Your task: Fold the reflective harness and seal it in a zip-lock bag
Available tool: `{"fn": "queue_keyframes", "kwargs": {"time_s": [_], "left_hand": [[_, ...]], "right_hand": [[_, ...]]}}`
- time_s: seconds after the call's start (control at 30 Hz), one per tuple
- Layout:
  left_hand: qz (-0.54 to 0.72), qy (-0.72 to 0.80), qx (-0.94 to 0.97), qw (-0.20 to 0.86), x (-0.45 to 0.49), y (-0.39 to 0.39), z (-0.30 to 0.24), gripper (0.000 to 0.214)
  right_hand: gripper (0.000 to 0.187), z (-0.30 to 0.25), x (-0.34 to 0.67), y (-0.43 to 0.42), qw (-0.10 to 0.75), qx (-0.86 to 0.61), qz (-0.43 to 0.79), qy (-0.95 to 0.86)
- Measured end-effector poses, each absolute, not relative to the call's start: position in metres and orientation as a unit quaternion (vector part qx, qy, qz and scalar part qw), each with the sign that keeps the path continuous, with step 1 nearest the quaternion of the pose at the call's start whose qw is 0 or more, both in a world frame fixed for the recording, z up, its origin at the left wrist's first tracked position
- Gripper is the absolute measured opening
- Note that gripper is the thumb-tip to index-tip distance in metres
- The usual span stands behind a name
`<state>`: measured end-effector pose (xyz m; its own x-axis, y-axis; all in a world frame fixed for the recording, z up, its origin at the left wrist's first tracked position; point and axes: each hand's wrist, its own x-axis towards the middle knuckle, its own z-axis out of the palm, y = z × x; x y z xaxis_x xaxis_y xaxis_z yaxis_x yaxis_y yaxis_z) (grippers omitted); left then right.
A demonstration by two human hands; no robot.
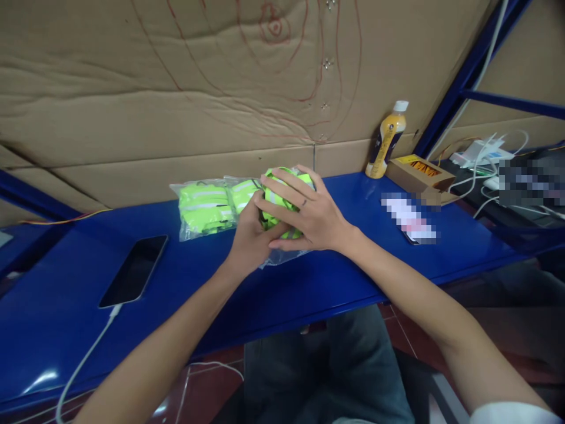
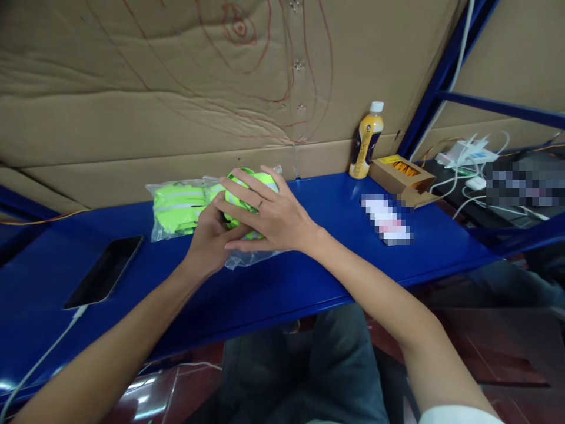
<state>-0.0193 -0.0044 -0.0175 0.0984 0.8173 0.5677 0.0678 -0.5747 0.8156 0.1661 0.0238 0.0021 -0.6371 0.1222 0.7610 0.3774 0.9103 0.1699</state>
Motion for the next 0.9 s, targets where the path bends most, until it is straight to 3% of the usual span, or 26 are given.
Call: {"fn": "queue_keyframes", "kwargs": {"time_s": [0.13, 0.3, 0.6, 0.83, 0.9], "left_hand": [[0.574, 0.308, 0.692, 0.312, -0.019, -0.005, -0.020, 0.049], [0.563, 0.352, 0.731, 0.157, -0.020, -0.009, -0.020, 0.046], [0.502, 0.389, 0.773, -0.001, -0.027, -0.011, -0.012, 0.045], [0.532, 0.343, 0.774, 0.000, -0.028, -0.004, -0.024, 0.050], [0.564, 0.342, 0.749, 0.065, -0.023, -0.006, -0.025, 0.058]], "right_hand": [[0.045, -0.009, 0.159, 0.032, 0.455, -0.182, -0.126, -0.863], [0.041, -0.010, 0.156, 0.027, 0.511, -0.212, -0.035, -0.832], [0.044, -0.002, 0.156, 0.029, 0.510, -0.222, 0.214, -0.803], [0.050, -0.011, 0.147, 0.021, 0.550, -0.269, 0.204, -0.764], [0.051, -0.013, 0.144, 0.018, 0.568, -0.285, 0.193, -0.748]]}}
